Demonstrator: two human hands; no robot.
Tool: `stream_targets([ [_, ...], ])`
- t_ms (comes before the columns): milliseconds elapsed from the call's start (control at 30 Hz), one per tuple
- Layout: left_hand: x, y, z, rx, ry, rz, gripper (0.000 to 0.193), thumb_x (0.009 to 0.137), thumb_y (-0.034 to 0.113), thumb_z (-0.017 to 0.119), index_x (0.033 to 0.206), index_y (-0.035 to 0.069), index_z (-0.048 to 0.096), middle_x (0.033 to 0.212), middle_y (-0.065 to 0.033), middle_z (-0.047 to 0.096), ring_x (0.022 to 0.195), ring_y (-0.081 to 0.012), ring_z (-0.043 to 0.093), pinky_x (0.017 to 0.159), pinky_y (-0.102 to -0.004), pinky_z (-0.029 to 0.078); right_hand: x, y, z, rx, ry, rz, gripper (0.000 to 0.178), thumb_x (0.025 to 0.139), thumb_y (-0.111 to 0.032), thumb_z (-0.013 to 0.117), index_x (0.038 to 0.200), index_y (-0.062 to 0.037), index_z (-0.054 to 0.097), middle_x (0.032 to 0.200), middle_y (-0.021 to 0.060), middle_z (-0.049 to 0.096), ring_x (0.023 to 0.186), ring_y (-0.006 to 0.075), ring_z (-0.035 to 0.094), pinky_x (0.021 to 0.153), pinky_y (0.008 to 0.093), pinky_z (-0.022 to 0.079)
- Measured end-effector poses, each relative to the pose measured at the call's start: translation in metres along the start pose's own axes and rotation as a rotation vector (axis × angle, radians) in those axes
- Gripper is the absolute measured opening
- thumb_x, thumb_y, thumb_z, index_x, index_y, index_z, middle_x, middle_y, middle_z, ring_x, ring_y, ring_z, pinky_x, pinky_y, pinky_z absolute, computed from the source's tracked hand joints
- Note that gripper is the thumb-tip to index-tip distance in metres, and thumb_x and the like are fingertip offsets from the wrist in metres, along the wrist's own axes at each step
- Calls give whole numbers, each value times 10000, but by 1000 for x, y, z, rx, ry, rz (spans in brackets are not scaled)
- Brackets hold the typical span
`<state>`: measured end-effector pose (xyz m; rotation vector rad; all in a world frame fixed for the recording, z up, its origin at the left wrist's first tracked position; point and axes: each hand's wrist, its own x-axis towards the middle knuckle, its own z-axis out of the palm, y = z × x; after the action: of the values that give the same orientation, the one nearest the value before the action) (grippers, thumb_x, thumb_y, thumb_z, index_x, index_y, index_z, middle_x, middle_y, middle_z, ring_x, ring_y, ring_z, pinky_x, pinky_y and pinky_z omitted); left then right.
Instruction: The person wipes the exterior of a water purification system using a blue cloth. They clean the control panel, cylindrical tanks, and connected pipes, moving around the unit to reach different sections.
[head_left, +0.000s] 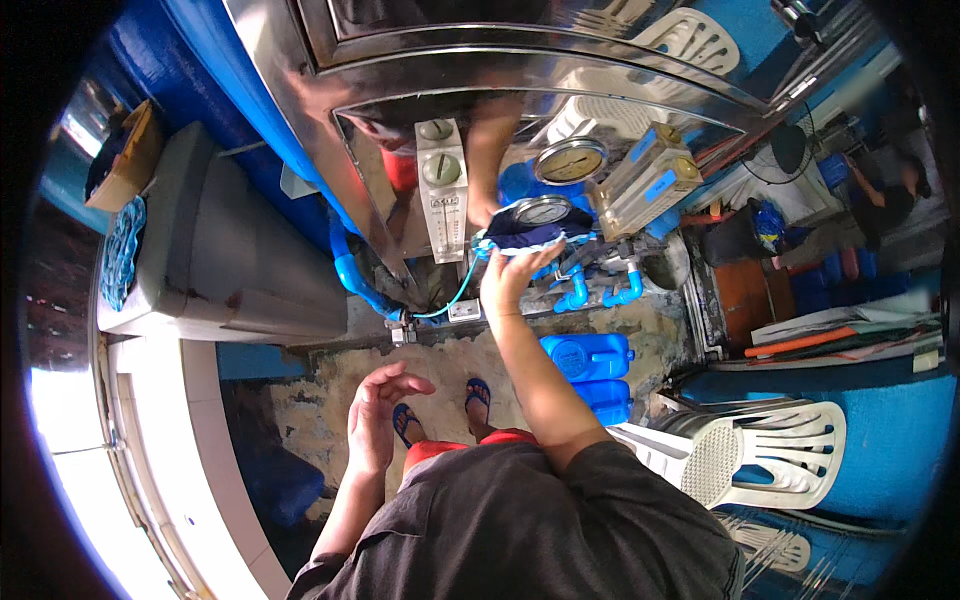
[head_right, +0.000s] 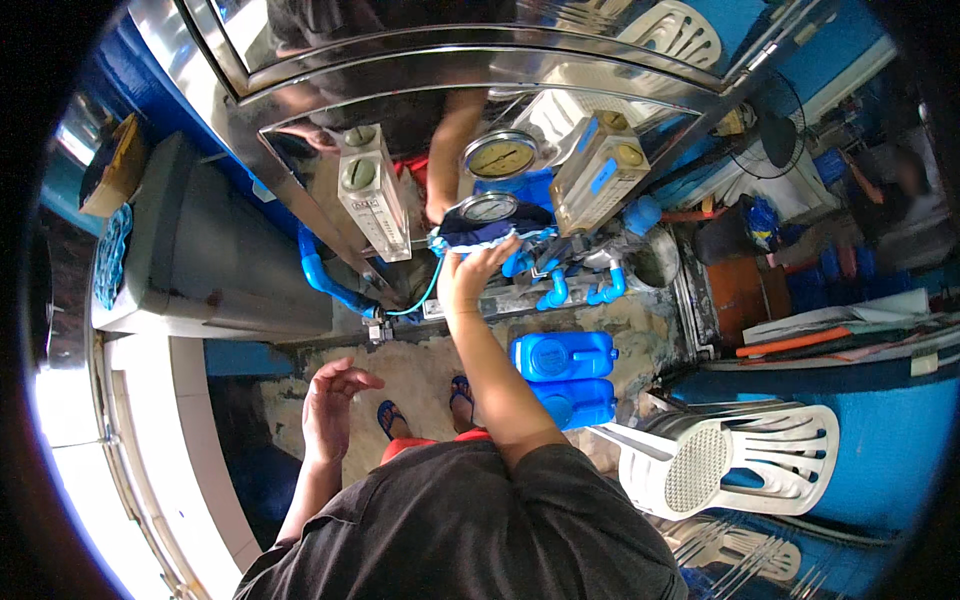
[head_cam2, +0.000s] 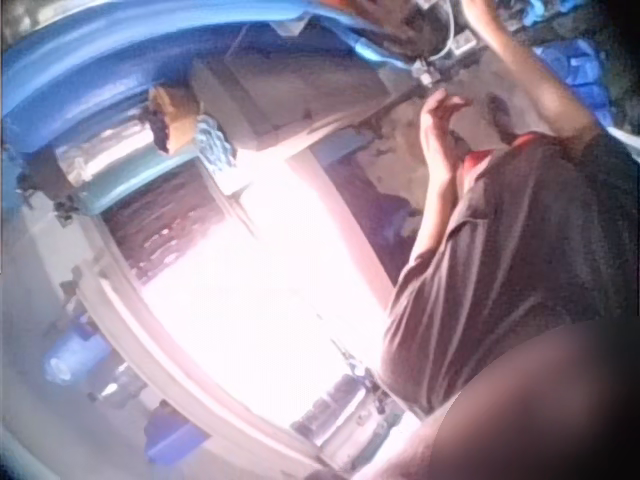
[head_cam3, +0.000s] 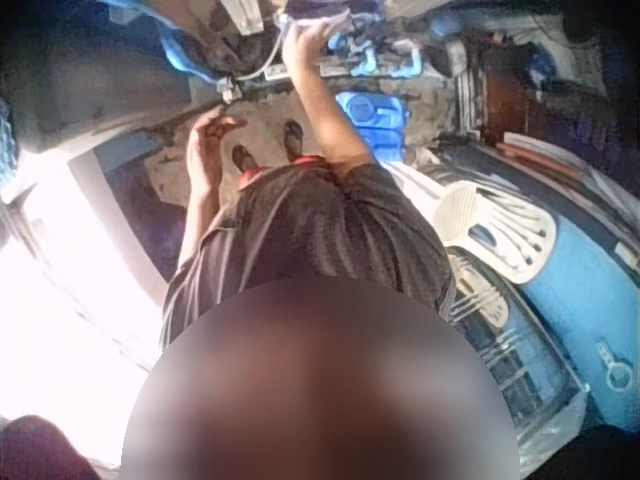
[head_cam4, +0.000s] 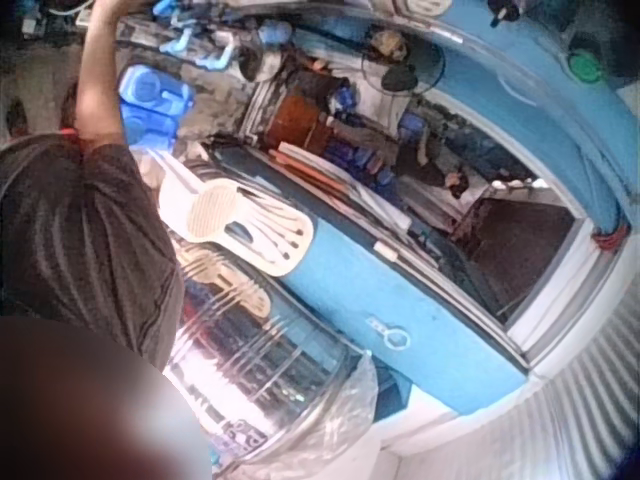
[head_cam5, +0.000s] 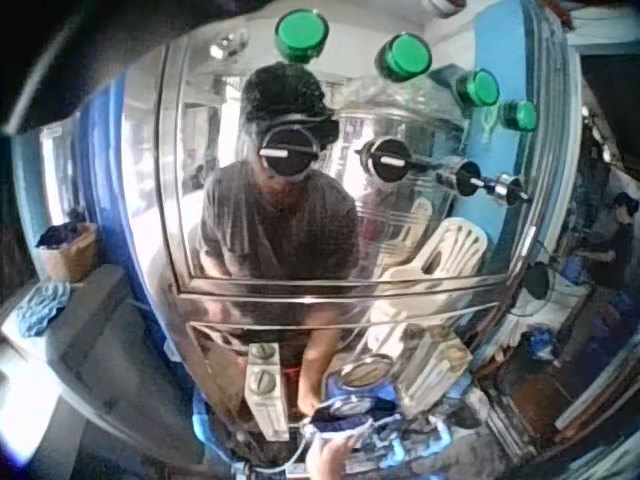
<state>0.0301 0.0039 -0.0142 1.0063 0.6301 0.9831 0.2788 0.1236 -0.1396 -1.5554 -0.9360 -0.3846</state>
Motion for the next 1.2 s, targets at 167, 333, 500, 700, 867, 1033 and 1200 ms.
stream_targets([
  [167,-5,-4,5,23,89,36,522,1011,458,335,1253,28,507,1021,-169,638,993,-292,616,960,-434,411,43,69,-34,386,281,738,496,941,-149,506,1318,127,341,1315,269,456,1153,315,485,1021,413,350],
  [333,-24,-13,-3,-40,184,37,527,1012,454,337,1250,12,496,1025,-162,641,1002,-283,612,961,-427,412,73,103,-96,-20,442,597,481,926,-179,588,1275,100,409,1219,247,523,1076,322,535,961,414,406],
  [500,-33,-26,-11,-69,234,26,526,1023,423,318,1275,-11,478,1061,-183,631,1027,-278,601,969,-423,408,67,128,-103,-187,388,260,499,918,-153,574,1308,76,363,1271,267,460,1136,359,481,997,452,367],
  [700,-37,-34,-14,-57,293,-11,523,1030,415,304,1281,-10,477,1081,-172,632,1046,-262,597,980,-402,401,74,166,-60,-331,119,342,564,862,-109,522,1297,144,265,1267,369,367,1137,472,442,989,526,330],
  [867,-32,-41,-10,-79,306,-62,525,1028,431,305,1273,6,491,1080,-157,636,1055,-252,596,979,-395,399,53,190,-47,-252,192,219,593,827,-57,544,1290,115,216,1185,319,411,1096,459,463,978,536,339],
  [1033,-35,-41,0,-37,318,-96,535,1022,451,315,1266,12,500,1067,-153,643,1046,-248,604,977,-396,405,18,228,-40,-252,140,362,602,821,-116,688,1250,58,302,1092,264,470,999,430,507,881,547,402],
  [1200,-51,-41,-6,29,356,-59,525,1020,448,322,1241,12,515,1030,-155,653,1003,-258,624,964,-403,415,-18,270,-32,-457,59,352,596,720,-119,787,1122,26,372,1032,259,487,968,456,496,852,556,385],
])
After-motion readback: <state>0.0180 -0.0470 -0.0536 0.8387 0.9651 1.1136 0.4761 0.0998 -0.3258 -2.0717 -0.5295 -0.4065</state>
